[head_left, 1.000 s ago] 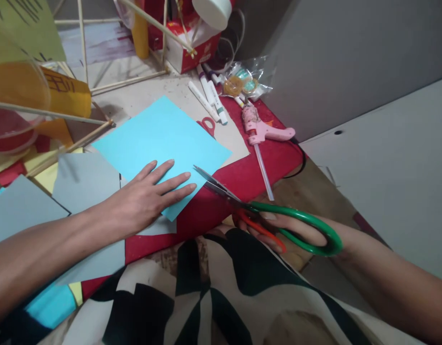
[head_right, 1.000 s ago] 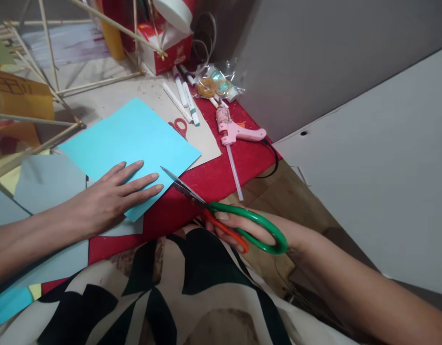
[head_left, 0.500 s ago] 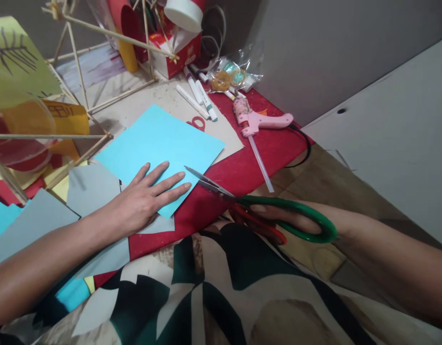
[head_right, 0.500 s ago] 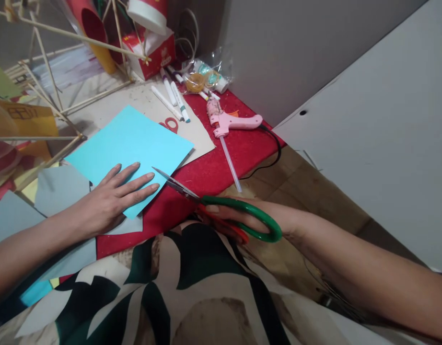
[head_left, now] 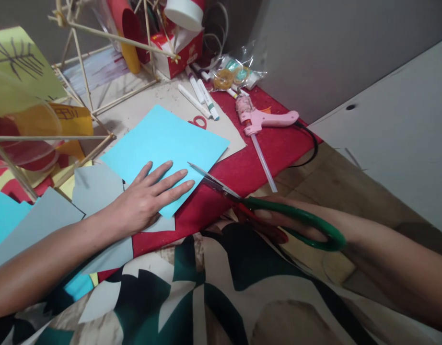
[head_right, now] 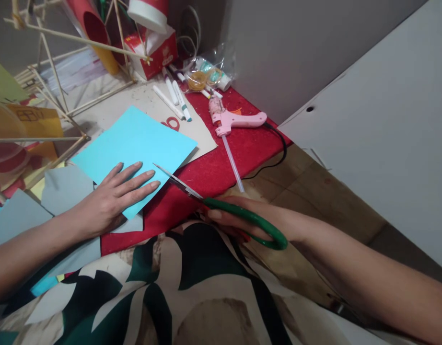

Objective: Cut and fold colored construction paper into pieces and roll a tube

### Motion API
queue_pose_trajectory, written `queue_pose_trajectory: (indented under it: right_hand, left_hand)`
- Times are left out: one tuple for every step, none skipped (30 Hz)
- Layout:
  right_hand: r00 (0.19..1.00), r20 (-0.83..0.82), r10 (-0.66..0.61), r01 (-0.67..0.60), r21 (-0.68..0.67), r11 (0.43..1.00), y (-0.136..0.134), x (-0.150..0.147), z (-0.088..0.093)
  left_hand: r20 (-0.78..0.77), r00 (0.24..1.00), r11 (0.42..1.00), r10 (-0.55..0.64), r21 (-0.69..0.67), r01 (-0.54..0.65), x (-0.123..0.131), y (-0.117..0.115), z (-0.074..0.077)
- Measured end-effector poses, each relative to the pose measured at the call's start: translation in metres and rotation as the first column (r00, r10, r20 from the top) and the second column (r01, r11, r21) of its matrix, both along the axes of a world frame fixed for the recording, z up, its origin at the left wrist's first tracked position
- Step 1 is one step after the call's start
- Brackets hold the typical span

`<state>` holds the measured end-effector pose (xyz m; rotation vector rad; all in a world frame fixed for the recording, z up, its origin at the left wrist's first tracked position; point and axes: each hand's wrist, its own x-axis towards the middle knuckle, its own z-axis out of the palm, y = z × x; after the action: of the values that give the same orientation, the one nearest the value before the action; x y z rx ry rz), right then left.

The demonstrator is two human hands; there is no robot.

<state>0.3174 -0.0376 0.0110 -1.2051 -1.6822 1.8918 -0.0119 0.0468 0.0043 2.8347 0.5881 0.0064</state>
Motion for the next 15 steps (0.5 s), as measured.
queue_pose_trajectory:
  right_hand:
    - [0.999,-0.015,0.037,-0.037,-0.001,0.999,0.001,0.001,0.001]
    - [0.998,-0.025,0.065,-0.065,-0.005,0.998,0.001,0.002,0.002]
    - [0.997,-0.032,0.077,-0.078,-0.013,0.997,0.002,0.004,0.002]
    - [0.997,-0.037,0.071,-0.072,-0.02,0.997,0.003,0.007,0.002]
    - [0.997,-0.04,0.06,-0.061,-0.026,0.998,0.003,0.01,0.001]
    - [0.998,-0.039,0.051,-0.052,-0.03,0.998,0.003,0.013,0.001]
    - [0.998,-0.033,0.051,-0.052,-0.029,0.998,0.004,0.016,0.001]
    - [0.998,-0.018,0.056,-0.056,-0.023,0.998,0.003,0.018,0.001]
    - [0.998,0.011,0.054,-0.054,-0.011,0.998,0.003,0.019,0.002]
    - [0.998,0.049,0.048,-0.048,0.004,0.999,0.002,0.019,0.004]
    - [0.996,0.085,0.032,-0.034,0.025,0.999,0.001,0.018,0.007]
    - [0.994,0.108,0.017,-0.022,0.048,0.999,0.001,0.016,0.01]
    - [0.993,0.118,-0.002,-0.007,0.075,0.997,0.0,0.013,0.013]
    - [0.993,0.118,-0.021,0.009,0.097,0.995,-0.001,0.01,0.016]
    - [0.994,0.108,-0.023,0.012,0.102,0.995,-0.002,0.007,0.019]
  left_hand:
    - [0.026,1.0,1.0,0.004,-0.001,-0.004,-0.001,0.001,0.001]
    - [0.052,0.999,1.0,0.015,-0.003,-0.015,-0.002,0.002,0.003]
    - [0.08,0.996,1.0,0.027,-0.005,-0.026,-0.003,0.002,0.004]
    - [0.106,0.994,0.999,0.038,-0.007,-0.038,-0.005,0.003,0.006]
    - [0.131,0.99,0.999,0.046,-0.008,-0.045,-0.006,0.004,0.007]
    - [0.154,0.987,0.999,0.045,-0.005,-0.045,-0.007,0.005,0.007]
    - [0.173,0.984,0.999,0.037,-0.002,-0.037,-0.008,0.005,0.008]
    - [0.186,0.982,1.0,0.025,0.002,-0.026,-0.009,0.006,0.007]
    - [0.192,0.981,1.0,0.014,0.006,-0.015,-0.009,0.006,0.007]
    - [0.194,0.981,1.0,0.005,0.012,-0.008,-0.009,0.006,0.007]
    - [0.187,0.982,1.0,0.001,0.017,-0.004,-0.009,0.005,0.006]
    - [0.176,0.984,1.0,0.002,0.022,-0.006,-0.009,0.005,0.006]
    - [0.16,0.987,1.0,0.004,0.026,-0.008,-0.008,0.005,0.005]
    - [0.149,0.989,1.0,0.006,0.029,-0.011,-0.008,0.005,0.004]
    - [0.148,0.989,1.0,0.008,0.028,-0.013,-0.008,0.005,0.004]
